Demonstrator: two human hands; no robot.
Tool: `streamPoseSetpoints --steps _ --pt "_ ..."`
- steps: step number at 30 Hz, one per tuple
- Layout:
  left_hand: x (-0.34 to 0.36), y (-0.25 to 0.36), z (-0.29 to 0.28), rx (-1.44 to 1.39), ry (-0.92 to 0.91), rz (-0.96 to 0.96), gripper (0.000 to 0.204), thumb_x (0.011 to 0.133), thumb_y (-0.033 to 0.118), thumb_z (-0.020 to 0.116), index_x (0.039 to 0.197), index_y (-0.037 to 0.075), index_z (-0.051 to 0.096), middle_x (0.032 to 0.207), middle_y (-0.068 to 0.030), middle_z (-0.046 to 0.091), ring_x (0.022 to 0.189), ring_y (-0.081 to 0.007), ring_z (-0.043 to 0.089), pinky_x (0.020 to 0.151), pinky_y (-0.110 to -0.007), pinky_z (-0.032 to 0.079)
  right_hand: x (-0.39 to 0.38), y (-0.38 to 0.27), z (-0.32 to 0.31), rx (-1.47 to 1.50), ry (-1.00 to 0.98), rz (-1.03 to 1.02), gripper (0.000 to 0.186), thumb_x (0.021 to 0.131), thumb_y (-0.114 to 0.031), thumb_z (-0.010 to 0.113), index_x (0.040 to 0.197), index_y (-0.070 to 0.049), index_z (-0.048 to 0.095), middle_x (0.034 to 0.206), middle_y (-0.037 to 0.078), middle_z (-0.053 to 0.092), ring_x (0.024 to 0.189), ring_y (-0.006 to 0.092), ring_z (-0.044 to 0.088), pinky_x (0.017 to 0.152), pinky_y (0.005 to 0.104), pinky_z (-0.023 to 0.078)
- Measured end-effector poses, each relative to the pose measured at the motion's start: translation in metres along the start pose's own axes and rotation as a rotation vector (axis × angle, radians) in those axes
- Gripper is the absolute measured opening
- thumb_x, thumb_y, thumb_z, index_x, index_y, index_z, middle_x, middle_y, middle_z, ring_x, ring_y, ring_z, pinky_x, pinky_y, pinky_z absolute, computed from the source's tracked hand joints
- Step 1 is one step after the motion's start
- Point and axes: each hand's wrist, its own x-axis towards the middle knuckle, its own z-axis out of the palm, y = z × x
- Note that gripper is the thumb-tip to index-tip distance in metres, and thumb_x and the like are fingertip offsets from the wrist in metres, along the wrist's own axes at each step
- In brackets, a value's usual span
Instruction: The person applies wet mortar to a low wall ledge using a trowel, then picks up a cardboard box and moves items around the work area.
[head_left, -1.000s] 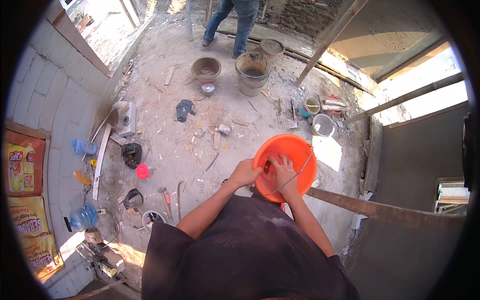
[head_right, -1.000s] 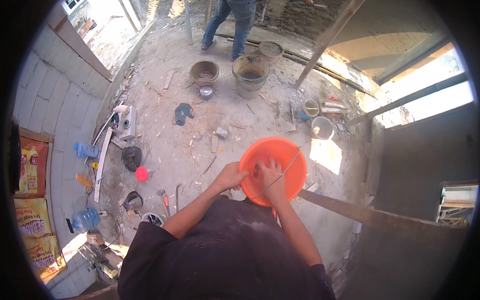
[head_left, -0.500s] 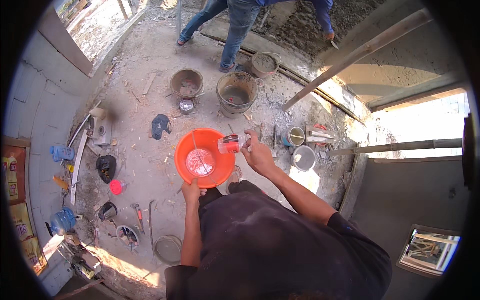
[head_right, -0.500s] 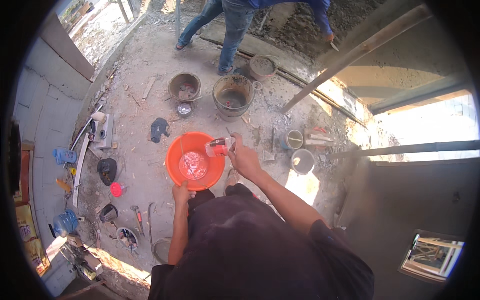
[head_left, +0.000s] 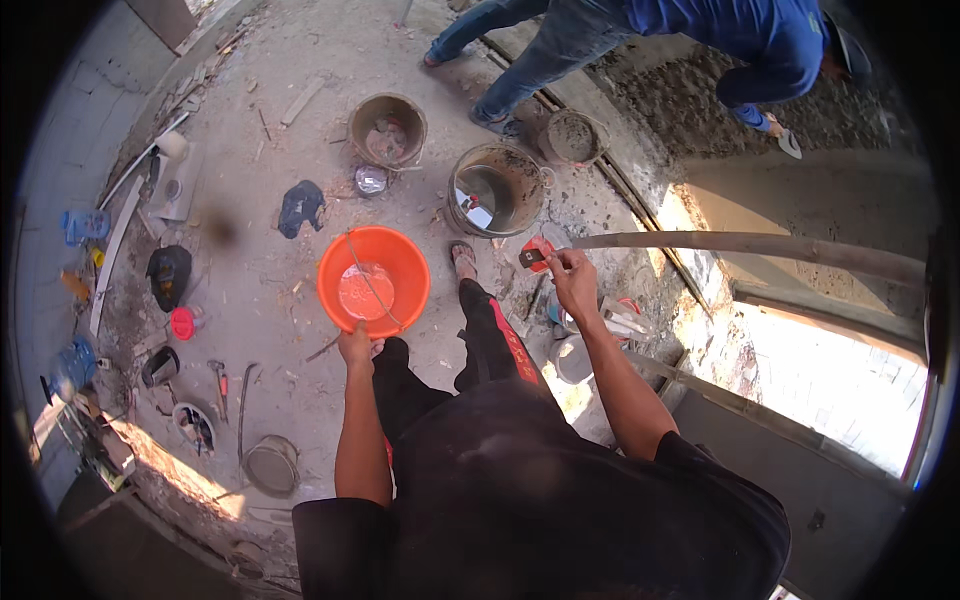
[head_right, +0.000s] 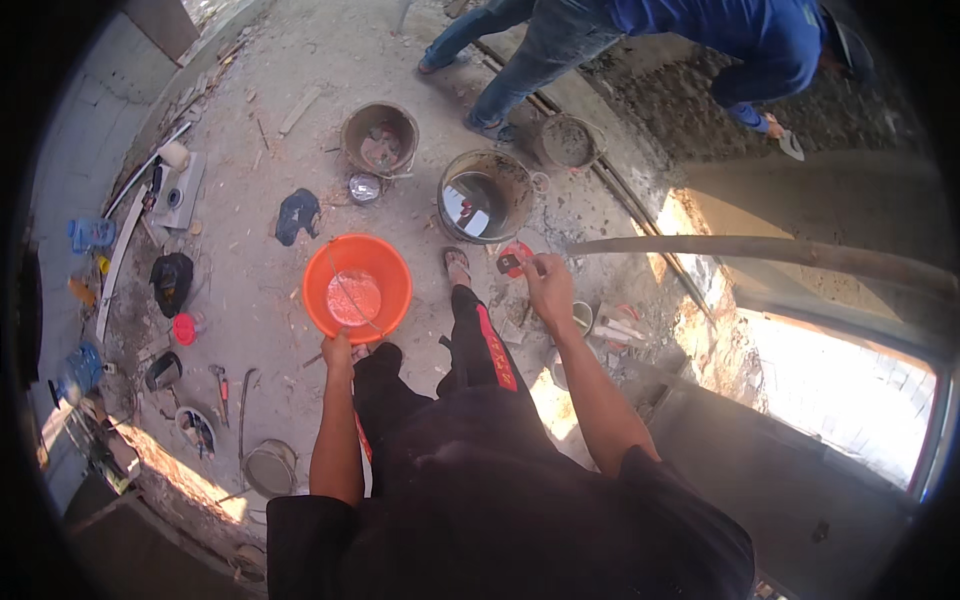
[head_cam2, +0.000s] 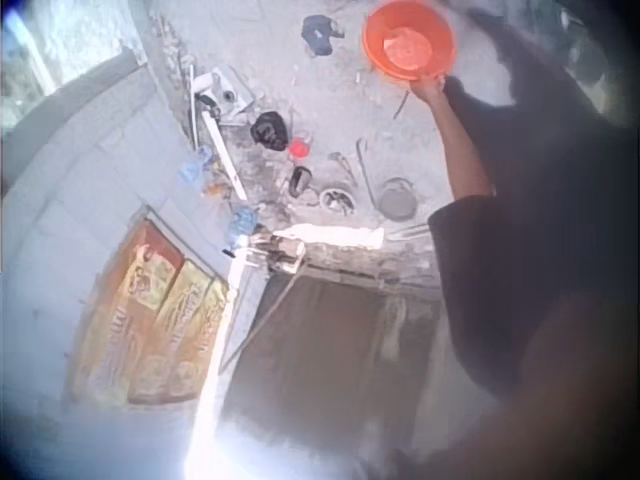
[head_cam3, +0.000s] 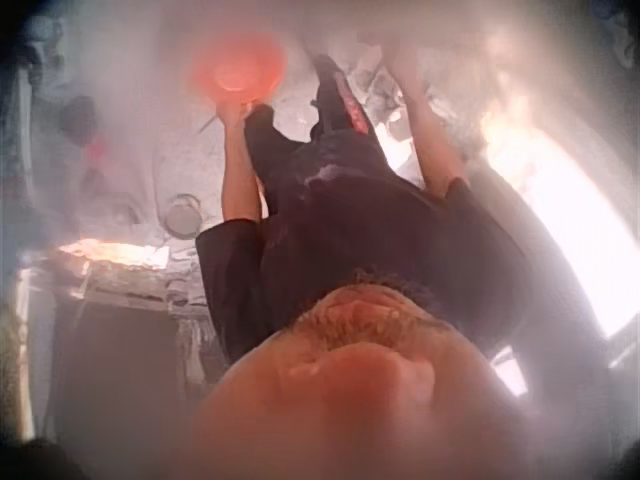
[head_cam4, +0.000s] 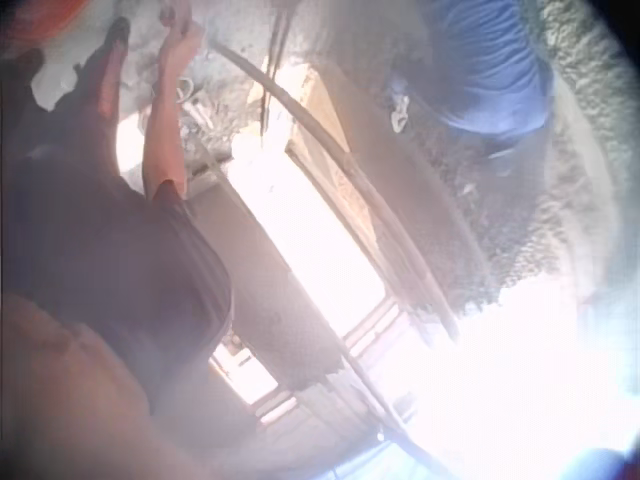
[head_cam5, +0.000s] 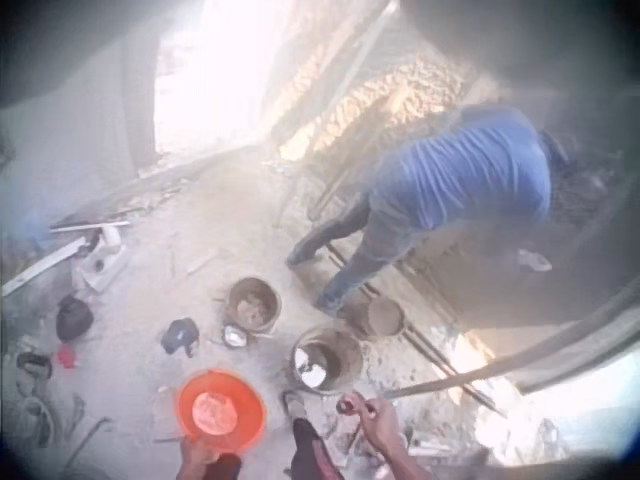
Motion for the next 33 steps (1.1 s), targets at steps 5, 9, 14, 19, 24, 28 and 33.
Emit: streamPoseSetpoints --steps 5,9,14,19,24,28,33 --pt "0.101 -0.028 0.068 -0.065 0.096 0.004 0.034 0.1 0.026 0.064 0.124 0.002 0.06 0.087 -0.0141 0.071 0.053 -0.0178 0.067 0.041 -0.028 0.052 0.168 0.04 0.109 -0.437 -0.185 -0.256 0.029 0.095 -0.03 0.068 0.105 -0.003 0.075 0.104 0.022 0.071 0.089 0.0411 0.071 0.085 0.0483 0.056" --pt "0.175 -0.081 0.132 -0.068 0.181 -0.101 0.036 0.101 0.029 0.063 0.125 0.002 0.06 0.086 -0.0117 0.072 0.053 -0.0172 0.067 0.04 -0.028 0.051 0.279 0.132 0.21 -0.718 -0.457 -0.141 0.035 0.096 -0.037 0.064 0.109 -0.006 0.075 0.114 0.023 0.07 0.102 0.0423 0.07 0.09 0.0504 0.056" --pt "0.257 -0.102 0.197 -0.145 0.131 -0.213 0.037 0.103 0.032 0.061 0.127 0.003 0.059 0.087 -0.0093 0.073 0.054 -0.0169 0.067 0.042 -0.028 0.052 0.355 0.249 0.307 -0.977 -0.67 0.002 0.04 0.097 -0.037 0.062 0.119 -0.005 0.07 0.122 0.023 0.068 0.11 0.0422 0.068 0.096 0.0501 0.055" --pt "0.319 -0.128 0.227 -0.186 0.067 -0.257 0.04 0.104 0.034 0.06 0.13 0.004 0.056 0.089 -0.0095 0.073 0.059 -0.0157 0.068 0.049 -0.028 0.055 0.394 0.333 0.372 -0.983 -0.673 0.075 0.042 0.095 -0.035 0.063 0.123 -0.003 0.067 0.123 0.025 0.068 0.108 0.0425 0.07 0.096 0.0487 0.056" --pt "0.321 -0.154 0.234 -0.199 0.134 -0.186 0.063 0.099 0.042 0.066 0.146 0.006 0.043 0.112 -0.0121 0.07 0.077 -0.0201 0.072 0.059 -0.032 0.058 0.408 0.351 0.381 -0.709 -0.475 0.073 0.032 0.094 -0.031 0.065 0.115 -0.01 0.077 0.106 0.02 0.076 0.099 0.0385 0.073 0.091 0.046 0.056" --pt "0.275 -0.174 0.198 -0.043 0.3 -0.259 0.09 0.092 0.041 0.074 0.156 -0.003 0.029 0.111 -0.0237 0.07 0.086 -0.0337 0.073 0.071 -0.04 0.06 0.355 0.295 0.342 -0.625 -0.313 -0.28 0.025 0.097 -0.027 0.064 0.112 -0.012 0.078 0.099 0.022 0.073 0.095 0.0434 0.07 0.086 0.0477 0.053" --pt "0.13 -0.194 0.135 0.507 0.361 -0.013 0.084 0.091 0.044 0.071 0.154 0.0 0.038 0.134 -0.0293 0.06 0.128 -0.0436 0.057 0.108 -0.05 0.046 0.309 0.255 0.247 -0.597 -0.266 -0.334 0.033 0.101 -0.034 0.06 0.109 -0.008 0.078 0.096 0.021 0.072 0.084 0.0439 0.068 0.073 0.0523 0.052"
